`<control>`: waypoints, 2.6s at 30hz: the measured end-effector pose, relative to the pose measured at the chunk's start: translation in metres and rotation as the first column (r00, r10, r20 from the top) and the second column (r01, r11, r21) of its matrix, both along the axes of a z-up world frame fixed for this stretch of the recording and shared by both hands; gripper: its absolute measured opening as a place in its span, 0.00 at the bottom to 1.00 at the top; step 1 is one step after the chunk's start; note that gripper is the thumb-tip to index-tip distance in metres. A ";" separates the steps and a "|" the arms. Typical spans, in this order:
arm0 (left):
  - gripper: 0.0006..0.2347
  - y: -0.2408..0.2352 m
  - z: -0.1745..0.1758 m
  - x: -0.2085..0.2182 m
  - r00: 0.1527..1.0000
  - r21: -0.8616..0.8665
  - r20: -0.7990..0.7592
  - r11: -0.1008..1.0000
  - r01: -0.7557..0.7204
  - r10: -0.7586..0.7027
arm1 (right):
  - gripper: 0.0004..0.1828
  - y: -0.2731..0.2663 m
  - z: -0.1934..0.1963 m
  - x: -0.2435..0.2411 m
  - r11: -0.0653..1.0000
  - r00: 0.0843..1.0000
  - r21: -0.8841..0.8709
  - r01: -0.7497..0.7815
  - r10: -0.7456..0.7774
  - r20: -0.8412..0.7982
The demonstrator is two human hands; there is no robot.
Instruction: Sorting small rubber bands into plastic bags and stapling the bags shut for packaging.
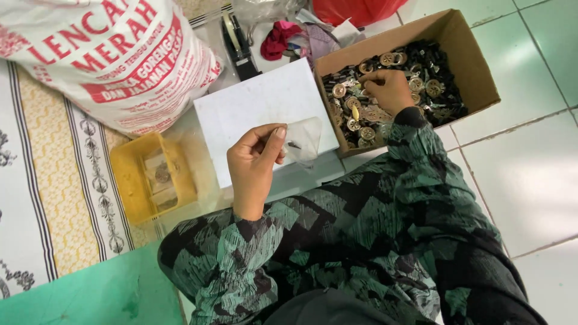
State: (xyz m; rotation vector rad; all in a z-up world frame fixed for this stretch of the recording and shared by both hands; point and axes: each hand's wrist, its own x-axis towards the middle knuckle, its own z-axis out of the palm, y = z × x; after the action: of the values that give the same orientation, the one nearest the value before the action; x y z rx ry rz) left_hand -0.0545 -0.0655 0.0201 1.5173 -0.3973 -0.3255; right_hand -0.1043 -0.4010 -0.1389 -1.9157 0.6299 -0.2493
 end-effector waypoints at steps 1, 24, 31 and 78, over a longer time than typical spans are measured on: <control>0.09 -0.006 -0.002 -0.001 1.000 0.006 0.001 1.000 0.015 -0.015 | 0.11 -0.009 -0.010 -0.002 1.000 1.000 0.006 0.015 -0.015 0.001; 0.08 -0.015 0.008 0.005 0.999 0.025 -0.041 0.999 -0.023 0.024 | 0.16 -0.036 -0.042 0.007 0.985 0.978 0.019 -0.171 0.172 -0.118; 0.08 0.021 0.014 0.014 0.992 -0.025 -0.010 0.992 -0.125 0.125 | 0.17 0.035 0.051 0.027 0.873 0.953 0.384 -0.302 0.262 0.153; 0.08 0.066 -0.023 0.048 0.956 -0.119 -0.010 0.949 -0.292 0.293 | 0.05 0.237 0.036 0.052 0.288 0.777 -0.907 -0.308 0.626 -0.065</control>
State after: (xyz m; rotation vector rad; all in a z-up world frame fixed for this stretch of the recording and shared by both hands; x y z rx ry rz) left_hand -0.0060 0.0004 -0.0025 1.4363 -0.1888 -0.0611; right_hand -0.0525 -0.1636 -0.1025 -2.9043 -0.4953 -0.5575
